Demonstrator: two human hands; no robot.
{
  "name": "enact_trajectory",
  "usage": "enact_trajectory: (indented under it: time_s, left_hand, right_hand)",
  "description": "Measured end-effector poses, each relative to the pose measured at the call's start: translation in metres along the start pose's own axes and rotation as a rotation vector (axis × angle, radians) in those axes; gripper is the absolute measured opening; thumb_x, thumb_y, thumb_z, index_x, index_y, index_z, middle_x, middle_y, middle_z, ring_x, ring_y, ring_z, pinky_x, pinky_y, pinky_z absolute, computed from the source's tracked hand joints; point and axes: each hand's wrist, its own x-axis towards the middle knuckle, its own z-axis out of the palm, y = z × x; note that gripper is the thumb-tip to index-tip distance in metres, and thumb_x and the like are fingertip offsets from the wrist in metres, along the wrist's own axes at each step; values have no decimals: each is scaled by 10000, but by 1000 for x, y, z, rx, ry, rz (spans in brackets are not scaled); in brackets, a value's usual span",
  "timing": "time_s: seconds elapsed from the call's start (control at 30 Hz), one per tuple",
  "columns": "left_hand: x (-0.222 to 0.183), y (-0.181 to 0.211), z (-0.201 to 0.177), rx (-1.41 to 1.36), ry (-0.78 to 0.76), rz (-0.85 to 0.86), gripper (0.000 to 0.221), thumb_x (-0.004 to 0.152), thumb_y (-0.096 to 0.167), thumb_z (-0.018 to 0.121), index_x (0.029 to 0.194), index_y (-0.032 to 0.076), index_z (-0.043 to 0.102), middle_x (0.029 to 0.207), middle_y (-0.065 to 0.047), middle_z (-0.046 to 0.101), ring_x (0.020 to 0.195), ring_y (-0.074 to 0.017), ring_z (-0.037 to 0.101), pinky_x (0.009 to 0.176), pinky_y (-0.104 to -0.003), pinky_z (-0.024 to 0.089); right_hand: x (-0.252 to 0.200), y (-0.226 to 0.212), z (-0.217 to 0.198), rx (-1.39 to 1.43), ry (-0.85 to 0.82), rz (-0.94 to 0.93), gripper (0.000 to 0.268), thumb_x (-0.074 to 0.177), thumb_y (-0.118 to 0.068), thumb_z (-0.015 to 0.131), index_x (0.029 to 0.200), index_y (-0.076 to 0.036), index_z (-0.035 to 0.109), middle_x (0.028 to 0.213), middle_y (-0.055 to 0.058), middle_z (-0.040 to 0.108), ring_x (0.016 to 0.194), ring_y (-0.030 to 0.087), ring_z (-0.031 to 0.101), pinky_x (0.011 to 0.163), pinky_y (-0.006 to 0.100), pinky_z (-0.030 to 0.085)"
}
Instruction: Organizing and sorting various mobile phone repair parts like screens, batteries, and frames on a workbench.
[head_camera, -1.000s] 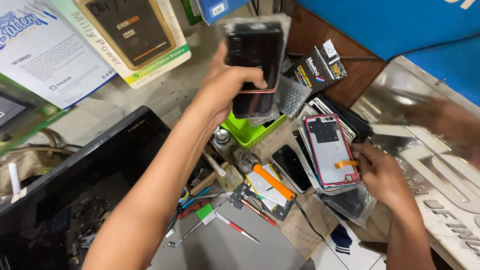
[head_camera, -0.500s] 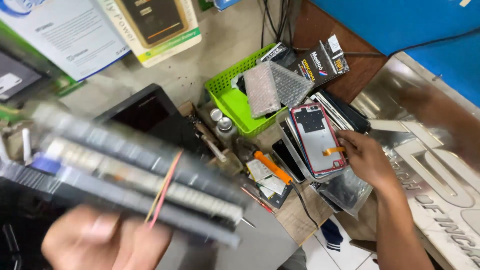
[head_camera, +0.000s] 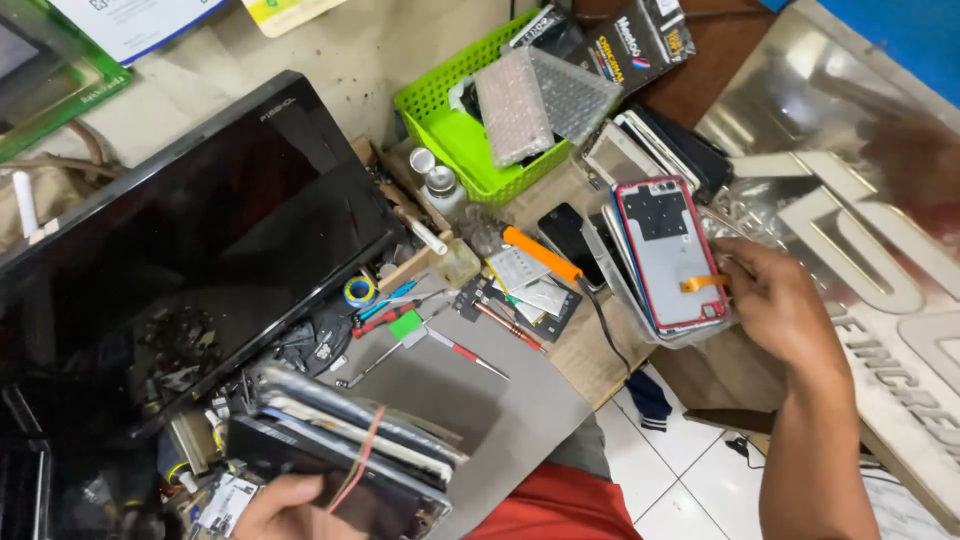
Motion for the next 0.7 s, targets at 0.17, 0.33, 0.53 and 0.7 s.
enact_trajectory:
  time_s: [0.17, 0.33, 0.53, 0.7]
  left_hand:
    - [74, 14, 60, -188, 379, -1092, 474, 867, 104, 370, 1283, 2, 571, 1288, -166, 625, 1314, -390, 585, 1167, -522, 430]
    - [72, -22, 35, 42, 513, -1335, 64, 868, 151, 635, 856, 116, 687, 834, -139, 695, 823, -425, 697, 784, -548, 606]
    - [65, -28, 36, 124, 529, -1349, 88, 866, 194, 669, 946, 169, 641, 853, -97, 655, 796, -332, 649, 751, -450, 545]
    - [61, -40, 24, 116, 538, -1341, 208, 906, 134, 605, 1092, 122, 697, 1000, -124, 708, 929, -321, 680, 861, -436, 570]
  right_hand:
    - [-21, 6, -15, -59, 19, 182, 404, 1039, -81, 422, 1360, -108, 665, 1309, 138, 700, 1094, 295, 665, 846, 416, 487]
    - [-7, 42, -16, 18, 96, 57, 377, 1026, -65, 456, 1334, -21, 667, 1310, 107, 697, 1161, 226, 644, 979, 340, 463]
    - [1, 26, -31, 57, 62, 134, 374, 1060, -91, 447, 1360, -66, 669, 1188, 113, 732, 1020, 227, 671, 883, 359, 478]
    - [-12, 44, -32, 129, 108, 152, 371, 1056, -39, 431, 1345, -5, 661, 1186, 99, 721, 1017, 193, 640, 843, 337, 473]
